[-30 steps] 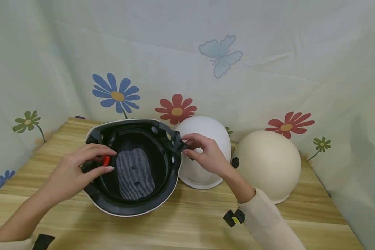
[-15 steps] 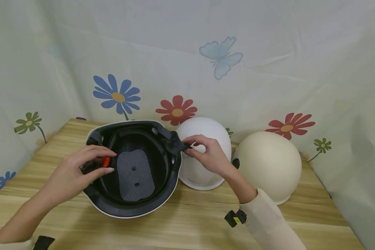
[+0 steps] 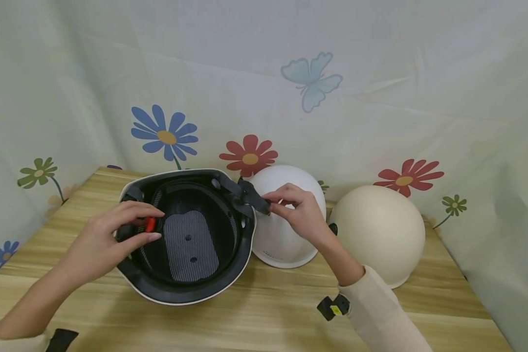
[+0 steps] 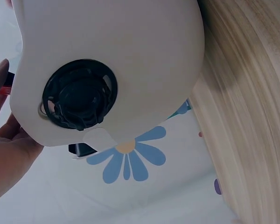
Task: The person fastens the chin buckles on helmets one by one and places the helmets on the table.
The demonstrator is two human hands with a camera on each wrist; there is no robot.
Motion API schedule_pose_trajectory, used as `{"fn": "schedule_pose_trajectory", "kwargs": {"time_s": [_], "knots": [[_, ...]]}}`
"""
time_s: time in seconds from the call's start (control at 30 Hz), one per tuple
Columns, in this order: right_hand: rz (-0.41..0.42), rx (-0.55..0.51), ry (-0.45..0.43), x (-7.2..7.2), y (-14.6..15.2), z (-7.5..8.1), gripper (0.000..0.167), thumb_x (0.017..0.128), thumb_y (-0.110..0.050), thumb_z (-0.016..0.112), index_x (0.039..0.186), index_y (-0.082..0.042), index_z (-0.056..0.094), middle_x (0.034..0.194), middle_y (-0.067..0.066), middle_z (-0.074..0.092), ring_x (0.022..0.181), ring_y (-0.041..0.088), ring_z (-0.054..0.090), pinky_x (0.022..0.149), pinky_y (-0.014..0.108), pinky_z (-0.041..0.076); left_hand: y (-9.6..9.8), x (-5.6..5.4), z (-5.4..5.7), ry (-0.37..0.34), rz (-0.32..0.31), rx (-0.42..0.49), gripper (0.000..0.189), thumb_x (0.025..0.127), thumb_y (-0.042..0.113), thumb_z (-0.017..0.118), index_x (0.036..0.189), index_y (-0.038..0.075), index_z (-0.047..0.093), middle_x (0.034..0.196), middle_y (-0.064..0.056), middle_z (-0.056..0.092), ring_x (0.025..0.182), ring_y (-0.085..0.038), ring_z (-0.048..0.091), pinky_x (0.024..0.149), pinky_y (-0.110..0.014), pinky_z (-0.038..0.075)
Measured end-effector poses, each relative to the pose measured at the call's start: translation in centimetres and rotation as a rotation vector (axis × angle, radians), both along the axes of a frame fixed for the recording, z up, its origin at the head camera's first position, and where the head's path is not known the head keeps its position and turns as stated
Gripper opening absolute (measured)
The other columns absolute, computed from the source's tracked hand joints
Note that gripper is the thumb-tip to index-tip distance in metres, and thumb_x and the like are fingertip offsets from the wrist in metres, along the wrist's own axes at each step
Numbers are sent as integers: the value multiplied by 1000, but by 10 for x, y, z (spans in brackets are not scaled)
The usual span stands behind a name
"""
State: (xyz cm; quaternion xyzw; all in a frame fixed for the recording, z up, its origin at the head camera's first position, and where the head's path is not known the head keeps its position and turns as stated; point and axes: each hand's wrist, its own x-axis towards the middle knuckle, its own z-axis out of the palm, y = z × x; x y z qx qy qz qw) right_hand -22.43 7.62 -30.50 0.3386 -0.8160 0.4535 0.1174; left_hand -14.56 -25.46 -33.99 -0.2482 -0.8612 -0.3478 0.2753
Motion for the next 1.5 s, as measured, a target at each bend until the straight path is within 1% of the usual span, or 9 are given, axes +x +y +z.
{"fn": "schedule_pose_trajectory", "kwargs": {"time_s": [0.2,0.43,0.6,0.67,0.9,1.03,1.23,1.43,1.5], "knots": [[38,-45,-49,-1,2,-3,16,80,4,65,96,4,69,85,11,65,76,15,55,63,28,45,3,-2,2,17,-17,9,45,65,2,80,104,17,66,100,7,59,81,-1,52,72,-9,40],[39,-93,-122,0,3,-6,16,83,5,61,97,5,68,88,12,66,76,18,57,66,32,47,5,-3,2,15,-31,2,44,65,1,80,104,17,66,102,6,59,83,-2,52,73,-9,40],[53,-150,-187,2,4,2,18,84,9,56,98,6,67,79,13,62,64,23,55,61,37,47,5,-3,4,24,-31,8,45,64,0,80,104,15,66,101,6,59,81,-3,52,72,-9,40],[63,-179,-186,2,5,6,18,84,9,55,98,7,67,76,14,61,62,23,55,61,35,48,5,-3,6,24,-28,8,45,64,0,80,104,16,66,100,7,59,82,-2,52,72,-9,40],[96,-275,-199,3,11,20,20,85,6,57,103,11,62,79,15,63,70,31,60,68,33,51,3,-2,13,20,-6,-6,47,64,-1,79,105,16,66,99,7,58,82,-1,52,73,-7,40],[57,-294,-219,2,13,24,21,84,3,61,104,9,61,84,11,62,72,30,59,70,32,52,1,-1,16,26,-3,0,47,65,-1,79,106,17,66,98,8,57,78,-3,52,71,-8,40],[6,-231,-232,1,12,23,20,81,2,66,100,6,62,85,13,62,76,34,59,70,28,51,1,-2,16,24,12,-19,46,64,0,80,105,16,66,96,6,59,76,-3,53,70,-7,41],[-15,-111,-243,0,9,17,20,80,1,68,99,3,63,90,13,62,75,33,59,69,27,51,3,-5,7,26,-13,-30,44,63,1,80,103,13,66,96,3,61,73,-7,56,68,-9,42],[-14,-88,-236,1,8,16,18,81,-1,67,99,3,64,92,11,62,74,29,59,68,27,50,4,-6,4,26,-9,-32,44,64,2,80,103,13,66,96,3,60,72,-9,56,67,-10,42]]}}
